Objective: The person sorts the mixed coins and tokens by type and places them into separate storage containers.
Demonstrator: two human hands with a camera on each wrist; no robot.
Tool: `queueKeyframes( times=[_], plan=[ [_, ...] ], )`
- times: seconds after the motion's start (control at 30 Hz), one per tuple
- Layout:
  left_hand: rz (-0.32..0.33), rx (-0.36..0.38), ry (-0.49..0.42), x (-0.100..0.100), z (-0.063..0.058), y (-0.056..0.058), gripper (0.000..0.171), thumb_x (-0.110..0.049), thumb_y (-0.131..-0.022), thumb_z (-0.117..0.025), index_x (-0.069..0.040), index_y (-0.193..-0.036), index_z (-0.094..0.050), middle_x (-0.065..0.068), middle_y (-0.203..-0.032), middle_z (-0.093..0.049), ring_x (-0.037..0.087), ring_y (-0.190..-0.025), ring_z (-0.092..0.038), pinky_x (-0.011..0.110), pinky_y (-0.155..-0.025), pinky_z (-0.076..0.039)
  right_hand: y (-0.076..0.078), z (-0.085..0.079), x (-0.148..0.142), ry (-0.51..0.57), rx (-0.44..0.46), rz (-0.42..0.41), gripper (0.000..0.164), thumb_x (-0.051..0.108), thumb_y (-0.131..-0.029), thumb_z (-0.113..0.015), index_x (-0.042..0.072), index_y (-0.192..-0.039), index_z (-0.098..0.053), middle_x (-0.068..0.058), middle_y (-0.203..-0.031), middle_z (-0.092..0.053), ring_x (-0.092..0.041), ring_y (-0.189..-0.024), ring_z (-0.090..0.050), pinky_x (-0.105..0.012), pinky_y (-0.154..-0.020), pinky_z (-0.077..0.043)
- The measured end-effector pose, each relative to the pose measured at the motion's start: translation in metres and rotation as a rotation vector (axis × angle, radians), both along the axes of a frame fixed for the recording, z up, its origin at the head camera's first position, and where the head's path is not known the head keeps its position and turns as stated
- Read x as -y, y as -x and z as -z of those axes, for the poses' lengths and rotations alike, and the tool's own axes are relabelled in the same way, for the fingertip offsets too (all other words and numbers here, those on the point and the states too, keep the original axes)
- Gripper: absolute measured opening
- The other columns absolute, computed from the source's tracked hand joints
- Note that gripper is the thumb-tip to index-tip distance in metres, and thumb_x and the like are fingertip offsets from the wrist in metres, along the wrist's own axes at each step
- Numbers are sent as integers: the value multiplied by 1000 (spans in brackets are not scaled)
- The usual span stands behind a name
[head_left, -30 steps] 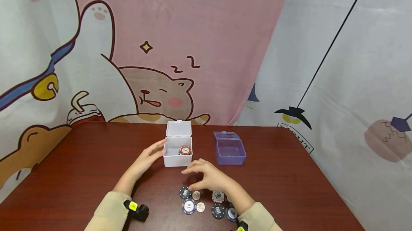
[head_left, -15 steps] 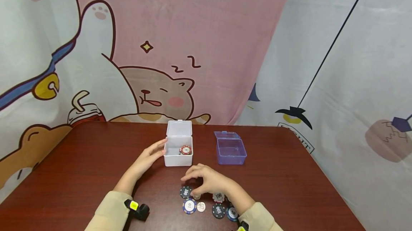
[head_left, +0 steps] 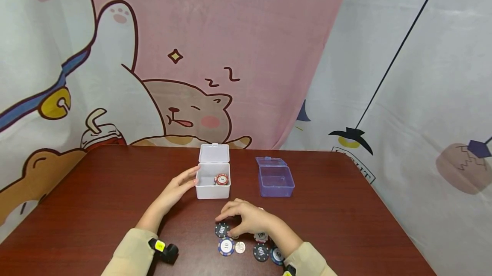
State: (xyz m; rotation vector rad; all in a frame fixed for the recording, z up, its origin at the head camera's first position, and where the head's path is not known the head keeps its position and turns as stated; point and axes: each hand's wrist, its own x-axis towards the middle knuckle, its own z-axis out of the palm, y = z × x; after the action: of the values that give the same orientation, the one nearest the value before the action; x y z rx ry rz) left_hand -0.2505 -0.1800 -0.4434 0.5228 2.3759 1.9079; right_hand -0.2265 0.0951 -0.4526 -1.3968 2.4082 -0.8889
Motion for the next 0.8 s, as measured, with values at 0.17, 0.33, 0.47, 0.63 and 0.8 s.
queueKeyframes(
  times=[0.17,0.33,0.47,0.63,0.8],
  plan=[
    [-12,17,-14,3,16,11,50,-13,-98,-53,-6,-145,-40,24,-143,-42,41,-129,-40,61,-102,-27,0,0,3,-8,-10,-6,45,13,-75,-79,20,-118,-70,15,-113,-59,-1,-103,-45,-21,-89,-39],
    [-12,19,-19,6,25,18,50,-16,-98,-55,-10,-145,-42,21,-143,-42,38,-129,-41,59,-103,-27,0,0,4,-13,-8,-8,42,14,-76,-79,19,-117,-71,15,-111,-59,0,-102,-45,-21,-88,-40],
    [-14,15,-18,6,24,18,49,-17,-98,-56,-11,-144,-43,21,-142,-43,37,-129,-42,59,-103,-28,0,-1,5,-8,-13,-17,40,14,-77,-79,17,-116,-71,14,-109,-59,0,-101,-46,-20,-87,-40],
    [-15,1,-18,6,23,18,49,-15,-98,-55,-10,-144,-43,21,-142,-43,38,-129,-41,58,-103,-28,1,-2,6,-10,-9,-20,38,14,-77,-80,15,-114,-72,14,-107,-60,0,-101,-46,-19,-87,-41],
    [-15,-6,-19,6,24,18,49,-15,-97,-56,-9,-144,-43,22,-142,-44,38,-129,-41,58,-103,-29,1,-2,8,-10,5,-13,35,14,-76,-81,15,-111,-73,15,-104,-60,1,-101,-47,-19,-87,-41]
  ],
)
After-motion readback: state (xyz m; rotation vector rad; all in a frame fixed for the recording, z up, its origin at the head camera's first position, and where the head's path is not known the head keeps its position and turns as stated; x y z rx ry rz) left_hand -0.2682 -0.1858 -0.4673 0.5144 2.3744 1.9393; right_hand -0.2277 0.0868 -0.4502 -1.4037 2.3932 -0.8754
